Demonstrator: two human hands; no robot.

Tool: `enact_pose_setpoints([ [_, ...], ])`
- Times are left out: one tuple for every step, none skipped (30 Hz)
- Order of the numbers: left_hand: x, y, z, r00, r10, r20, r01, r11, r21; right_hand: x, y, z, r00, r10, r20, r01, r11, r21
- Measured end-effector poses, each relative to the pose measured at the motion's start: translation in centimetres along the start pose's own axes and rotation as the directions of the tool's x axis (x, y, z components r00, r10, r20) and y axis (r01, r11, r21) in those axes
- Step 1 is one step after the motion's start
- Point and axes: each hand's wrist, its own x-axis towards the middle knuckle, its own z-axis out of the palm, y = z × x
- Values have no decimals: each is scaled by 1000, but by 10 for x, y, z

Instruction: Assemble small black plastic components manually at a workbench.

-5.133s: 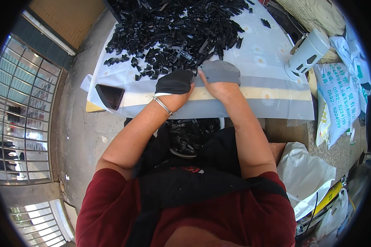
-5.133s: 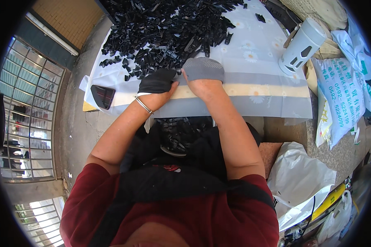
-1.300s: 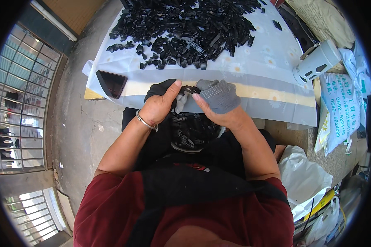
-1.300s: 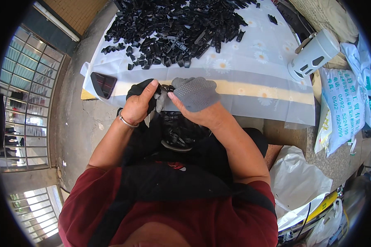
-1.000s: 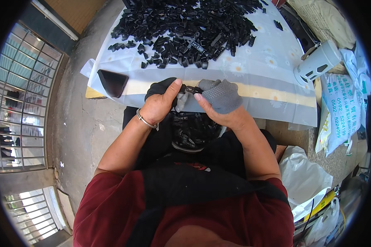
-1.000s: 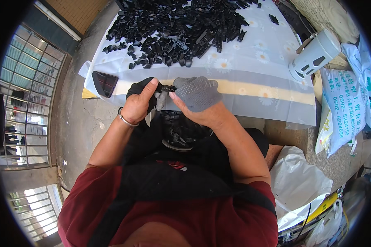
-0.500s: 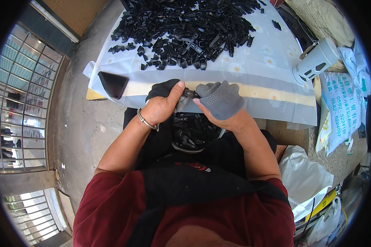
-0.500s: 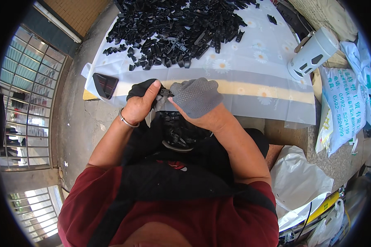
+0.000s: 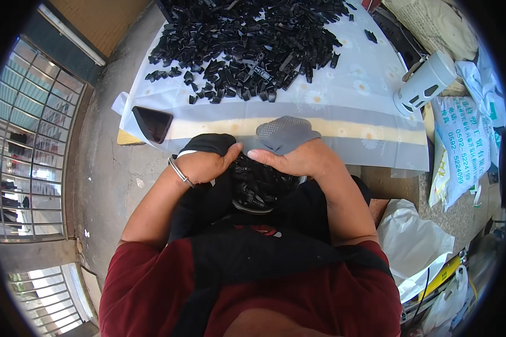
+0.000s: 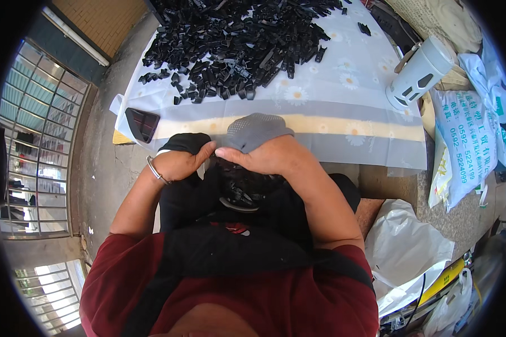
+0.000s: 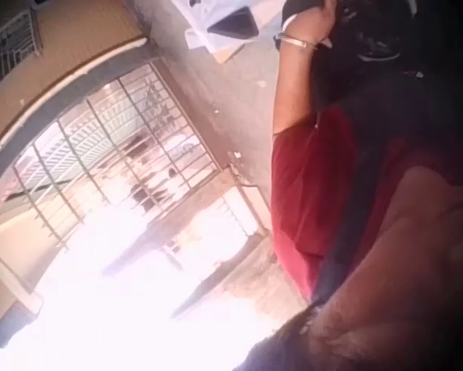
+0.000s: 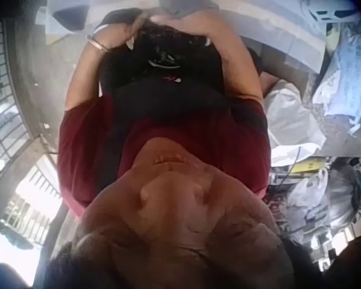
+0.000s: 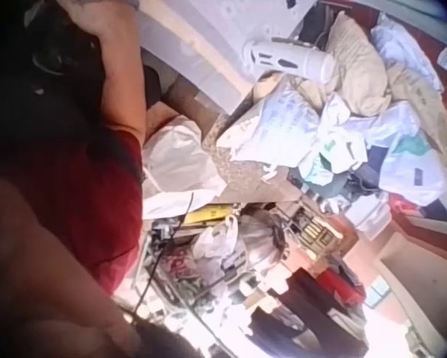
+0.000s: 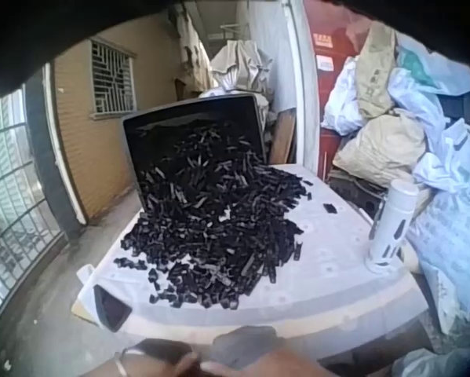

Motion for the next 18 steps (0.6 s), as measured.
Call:
enact_pose_setpoints([
  [2, 2, -9, 995, -4, 103, -7, 995, 104, 5, 9, -13, 983, 184, 5, -183, 980, -75],
  [5, 2, -8, 995, 1, 101, -11, 994, 107, 10, 21, -24, 932, 361, -5, -358, 922, -148],
  [8, 3, -7, 996, 53, -78, -42, 990, 131, 15, 36, -29, 889, 445, -109, -458, 850, -261],
  [13, 5, -5, 962, 108, -253, -69, 985, 159, 21, 52, -31, 832, 509, -221, -555, 752, -356],
  [22, 3, -6, 943, 149, -298, -86, 973, 215, 27, 64, -31, 821, 494, -287, -571, 707, -417],
  [37, -3, -3, 902, 176, -394, -67, 959, 275, 31, 75, -31, 807, 474, -353, -591, 653, -474],
  [56, -7, -5, 797, 297, -526, -113, 929, 353, 34, 89, -31, 805, 473, -359, -594, 652, -471],
  [79, 1, -13, 826, 181, -534, -37, 963, 268, 32, 107, -32, 768, 454, -452, -635, 633, -444],
  [102, -1, -19, 832, 110, -544, 85, 944, 319, 32, 117, -32, 731, 422, -537, -664, 623, -415],
  [121, -4, -27, 841, 59, -537, 127, 944, 303, 32, 122, -32, 729, 418, -542, -665, 621, -415],
  [142, -19, -33, 843, 97, -529, 148, 904, 401, 35, 123, -31, 730, 467, -498, -674, 609, -417],
  [165, -45, -37, 838, 158, -522, 92, 902, 421, 39, 122, -29, 730, 513, -451, -681, 600, -420],
  [173, -32, -43, 908, 71, -412, 101, 918, 382, 36, 123, -25, 765, 479, -431, -643, 608, -466],
  [177, -16, -50, 953, -24, -301, 132, 929, 345, 37, 118, -23, 764, 478, -432, -643, 608, -465],
  [185, -9, -45, 953, -18, -301, 127, 930, 345, 39, 111, -22, 796, 481, -368, -605, 627, -490],
  [191, -3, -39, 955, 12, -296, 99, 928, 358, 40, 108, -23, 823, 482, -301, -565, 647, -512],
  [194, 4, -34, 958, 44, -284, 68, 926, 371, 39, 108, -21, 859, 357, -366, -507, 686, -522],
  [195, 9, -31, 959, 50, -279, 59, 927, 369, 36, 108, -25, 856, 363, -368, -513, 680, -523],
])
